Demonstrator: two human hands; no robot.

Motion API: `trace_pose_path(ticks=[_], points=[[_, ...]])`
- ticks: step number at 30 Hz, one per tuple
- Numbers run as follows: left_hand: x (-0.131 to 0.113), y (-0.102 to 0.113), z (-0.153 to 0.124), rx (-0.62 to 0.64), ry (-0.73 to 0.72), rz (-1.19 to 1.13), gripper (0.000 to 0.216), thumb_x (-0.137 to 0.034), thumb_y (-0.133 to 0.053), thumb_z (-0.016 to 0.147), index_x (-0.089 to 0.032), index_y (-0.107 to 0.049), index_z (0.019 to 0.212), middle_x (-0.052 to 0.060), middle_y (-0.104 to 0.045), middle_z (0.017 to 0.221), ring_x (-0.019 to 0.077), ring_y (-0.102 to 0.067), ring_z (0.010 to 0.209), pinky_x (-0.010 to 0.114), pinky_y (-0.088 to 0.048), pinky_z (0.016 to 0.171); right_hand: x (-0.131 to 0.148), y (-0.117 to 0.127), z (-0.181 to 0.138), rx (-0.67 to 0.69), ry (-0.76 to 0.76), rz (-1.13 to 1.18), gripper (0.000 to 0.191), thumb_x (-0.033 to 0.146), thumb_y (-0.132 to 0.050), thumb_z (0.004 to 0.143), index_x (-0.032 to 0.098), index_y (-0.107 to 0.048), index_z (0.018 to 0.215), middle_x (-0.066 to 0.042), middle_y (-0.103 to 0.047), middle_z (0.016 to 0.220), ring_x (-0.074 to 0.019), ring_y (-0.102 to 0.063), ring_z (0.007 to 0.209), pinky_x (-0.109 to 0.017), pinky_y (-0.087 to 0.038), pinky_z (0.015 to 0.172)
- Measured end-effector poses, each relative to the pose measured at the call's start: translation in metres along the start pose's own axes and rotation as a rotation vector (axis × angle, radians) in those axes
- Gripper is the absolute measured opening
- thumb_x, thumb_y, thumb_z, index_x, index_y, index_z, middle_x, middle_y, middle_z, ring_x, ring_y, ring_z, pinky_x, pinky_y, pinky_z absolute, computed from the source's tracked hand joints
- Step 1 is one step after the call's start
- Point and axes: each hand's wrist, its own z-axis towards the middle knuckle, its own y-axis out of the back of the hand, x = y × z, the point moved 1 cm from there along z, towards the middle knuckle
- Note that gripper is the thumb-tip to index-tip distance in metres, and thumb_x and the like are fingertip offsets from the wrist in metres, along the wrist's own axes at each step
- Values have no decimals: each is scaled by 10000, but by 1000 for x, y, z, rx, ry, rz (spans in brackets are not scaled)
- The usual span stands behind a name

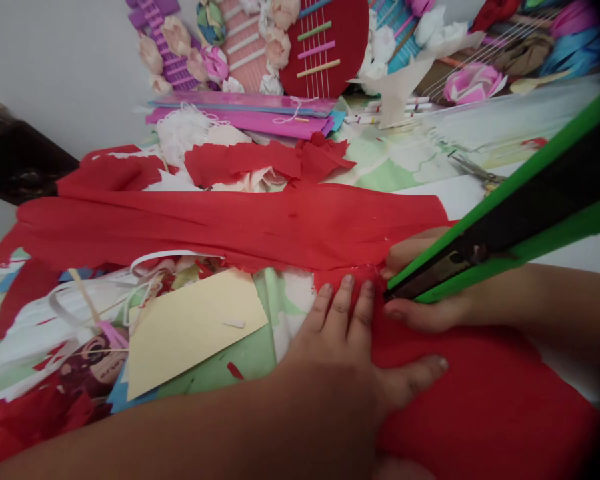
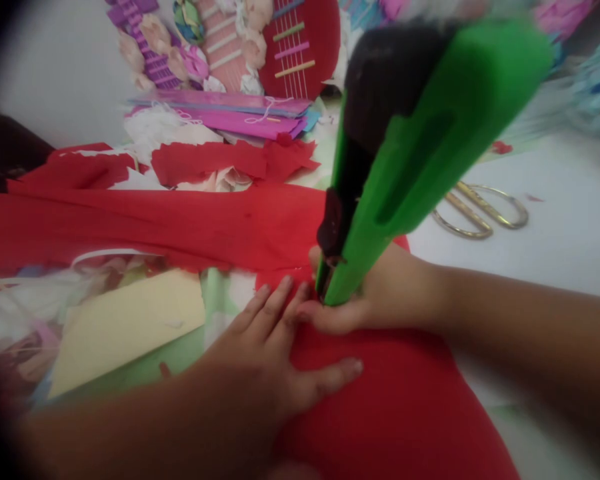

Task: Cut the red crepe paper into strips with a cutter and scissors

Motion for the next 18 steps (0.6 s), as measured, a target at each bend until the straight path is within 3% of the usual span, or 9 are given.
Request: trace_pose_path(ticks=[13, 18], points=[[-2, -2, 2, -30, -7, 16, 533, -602, -417, 800, -480, -267, 1298, 103, -386, 1354, 377, -335, 1219, 555, -276, 916, -7, 0, -6, 22, -264, 176, 353, 436, -606, 690, 160, -425, 565, 44, -423, 509, -51, -385, 466, -209, -289, 422], [0, -10, 3, -83, -43, 30, 506, -577, -474, 782, -520, -314, 1258, 89, -415, 1336, 368, -376, 1189, 560, -294, 898, -10, 3, -4, 25, -226, 420, 407, 527, -610, 657, 151, -470, 587, 36, -462, 520, -59, -425, 481, -200, -310, 410]])
